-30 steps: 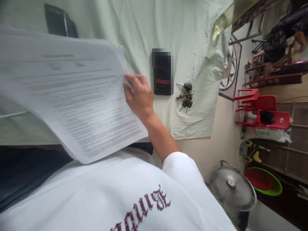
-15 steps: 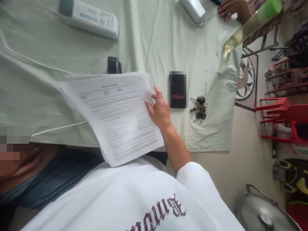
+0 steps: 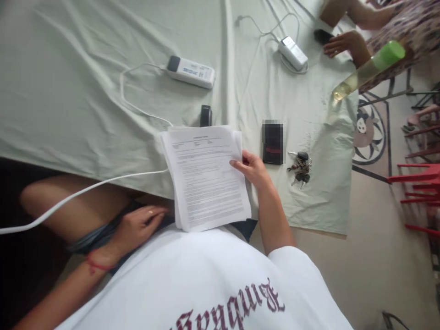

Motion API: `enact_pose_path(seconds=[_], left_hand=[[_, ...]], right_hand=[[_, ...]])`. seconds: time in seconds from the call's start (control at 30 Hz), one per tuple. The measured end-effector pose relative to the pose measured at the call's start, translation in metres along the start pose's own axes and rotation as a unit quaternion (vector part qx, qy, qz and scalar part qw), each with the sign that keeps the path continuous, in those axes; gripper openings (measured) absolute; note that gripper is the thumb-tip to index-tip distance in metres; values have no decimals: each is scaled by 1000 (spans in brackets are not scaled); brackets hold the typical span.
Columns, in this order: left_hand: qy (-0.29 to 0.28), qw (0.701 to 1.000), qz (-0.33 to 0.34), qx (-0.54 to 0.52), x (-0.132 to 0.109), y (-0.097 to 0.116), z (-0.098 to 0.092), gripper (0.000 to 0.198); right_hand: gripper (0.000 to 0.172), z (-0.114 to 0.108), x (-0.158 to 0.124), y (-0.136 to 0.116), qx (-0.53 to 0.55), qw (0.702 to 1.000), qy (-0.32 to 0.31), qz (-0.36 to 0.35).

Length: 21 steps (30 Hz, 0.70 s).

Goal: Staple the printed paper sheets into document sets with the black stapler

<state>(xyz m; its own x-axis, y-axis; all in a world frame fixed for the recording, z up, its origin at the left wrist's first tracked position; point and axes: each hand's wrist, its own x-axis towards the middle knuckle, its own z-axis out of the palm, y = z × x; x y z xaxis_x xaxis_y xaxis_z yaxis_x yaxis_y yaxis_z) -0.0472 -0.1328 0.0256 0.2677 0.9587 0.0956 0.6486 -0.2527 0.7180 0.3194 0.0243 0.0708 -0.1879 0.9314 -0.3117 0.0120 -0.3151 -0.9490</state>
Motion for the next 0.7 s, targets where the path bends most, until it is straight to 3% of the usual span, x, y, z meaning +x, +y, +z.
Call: enact_pose_path(seconds=[0.07, 0.13, 0.3, 0.4, 0.5, 0.6, 0.7], left_hand=[[-3, 998, 20, -68, 3, 25, 20, 19], [21, 993, 39, -112, 14, 44, 26, 21], [92, 991, -14, -98, 41, 60, 10, 23], [147, 983, -39, -107, 55, 62, 0, 21], [162, 981, 20, -106, 80, 70, -10, 21], [202, 966, 117, -113, 119, 79, -21, 64], [212, 957, 149, -134, 157, 80, -30, 93]], right_hand=[[44, 4, -4, 3, 1, 1000, 9, 8], [45, 8, -9, 7, 6, 1000, 18, 25], [38, 9, -26, 18, 8, 995, 87, 43], [32, 1, -34, 11, 10, 979, 191, -69], [39, -7, -36, -15, 13, 933, 275, -232], [50, -10, -37, -49, -21, 879, 290, -377], [59, -6, -40, -68, -62, 839, 305, -446]])
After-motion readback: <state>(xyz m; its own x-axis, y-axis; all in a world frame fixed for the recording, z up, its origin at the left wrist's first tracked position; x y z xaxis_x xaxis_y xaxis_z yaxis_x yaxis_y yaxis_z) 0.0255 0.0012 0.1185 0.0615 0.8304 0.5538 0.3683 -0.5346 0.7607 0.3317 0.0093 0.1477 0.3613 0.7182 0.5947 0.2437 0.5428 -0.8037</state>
